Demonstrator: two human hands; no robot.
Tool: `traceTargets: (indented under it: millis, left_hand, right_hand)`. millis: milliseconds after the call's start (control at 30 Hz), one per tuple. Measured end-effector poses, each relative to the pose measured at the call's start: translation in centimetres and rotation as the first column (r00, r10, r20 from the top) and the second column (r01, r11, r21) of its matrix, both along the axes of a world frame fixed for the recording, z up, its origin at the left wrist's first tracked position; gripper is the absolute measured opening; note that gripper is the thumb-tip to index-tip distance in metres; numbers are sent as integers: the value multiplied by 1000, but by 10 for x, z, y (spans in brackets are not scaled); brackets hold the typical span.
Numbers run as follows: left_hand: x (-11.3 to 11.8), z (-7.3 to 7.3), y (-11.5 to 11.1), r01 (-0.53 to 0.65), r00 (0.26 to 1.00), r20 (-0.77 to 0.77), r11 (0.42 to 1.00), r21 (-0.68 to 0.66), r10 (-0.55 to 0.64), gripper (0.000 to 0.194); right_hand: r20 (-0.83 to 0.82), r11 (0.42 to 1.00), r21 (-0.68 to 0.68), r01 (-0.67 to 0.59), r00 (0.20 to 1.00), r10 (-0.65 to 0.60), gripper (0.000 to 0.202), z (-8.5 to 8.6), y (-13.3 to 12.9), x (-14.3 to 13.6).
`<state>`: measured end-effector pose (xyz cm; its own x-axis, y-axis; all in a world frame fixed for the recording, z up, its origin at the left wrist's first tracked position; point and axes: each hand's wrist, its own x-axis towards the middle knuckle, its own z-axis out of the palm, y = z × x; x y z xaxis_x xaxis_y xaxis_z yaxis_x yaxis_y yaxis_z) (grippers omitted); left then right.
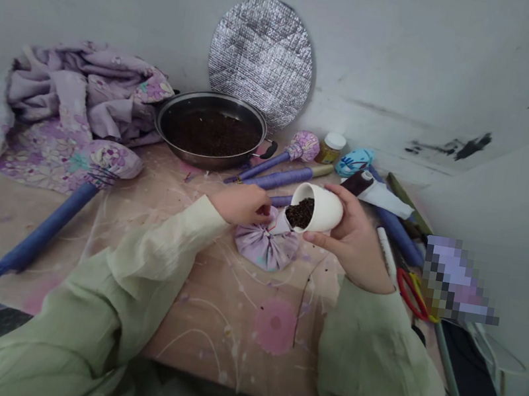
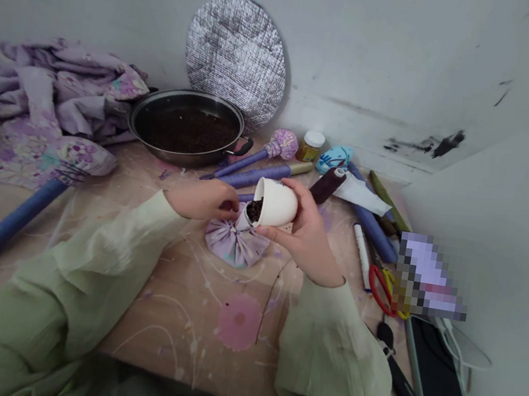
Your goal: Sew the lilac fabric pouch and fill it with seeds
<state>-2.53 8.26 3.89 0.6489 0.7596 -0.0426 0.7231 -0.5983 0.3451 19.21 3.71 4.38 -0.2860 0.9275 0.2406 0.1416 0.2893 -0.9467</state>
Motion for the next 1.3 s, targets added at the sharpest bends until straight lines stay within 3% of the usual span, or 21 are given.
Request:
traceTargets:
  millis: [200,367,433,533,600,667,767,900,1300]
  left_hand:
    - [4,1,-3,-15,997,-68,998,57,19,19]
    - [-10,16,-3,-238,947,-189,963,127,259,32]
    - [-16,20,-2,-298,933,-170,946,130,317,40]
    - [-16,20,-1,-130,991,14,986,101,130,35]
    - [-10,17,-3,24,987,157,997,72,-36,48]
    - [-1,12,-6,94,961,258,995,30,-99,66]
    - [13,4,-11,140,919,373,990,-11,-126,65]
    - [22,0,-14,116,887,454,993,-33,-89,56]
    - [20,7,-17,57,938,341,998,23,-61,35]
  right_hand:
    - [11,1000,19,-11,1000,11,77,-1,0,1]
    - [-7,1000,8,-12,1000,12,77,-2,1,1]
    - [-16,1000,4,-10,1000,10,77,-2,1,1]
    - [-20,1000,5,-15,1000,15,76,-2,2,1]
    - [-32,1000,4,-21,999,21,76,-2,2,1]
    - [-45,1000,2,-23,999,23,75,-2,2,0]
    - [-49,1000,-5,-22,999,22,75,-2,2,0]
    - [-63,1000,-12,-18,998,17,75,-2,2,1]
    - [-84,1000,-2,-23,996,22,73,-1,3,3]
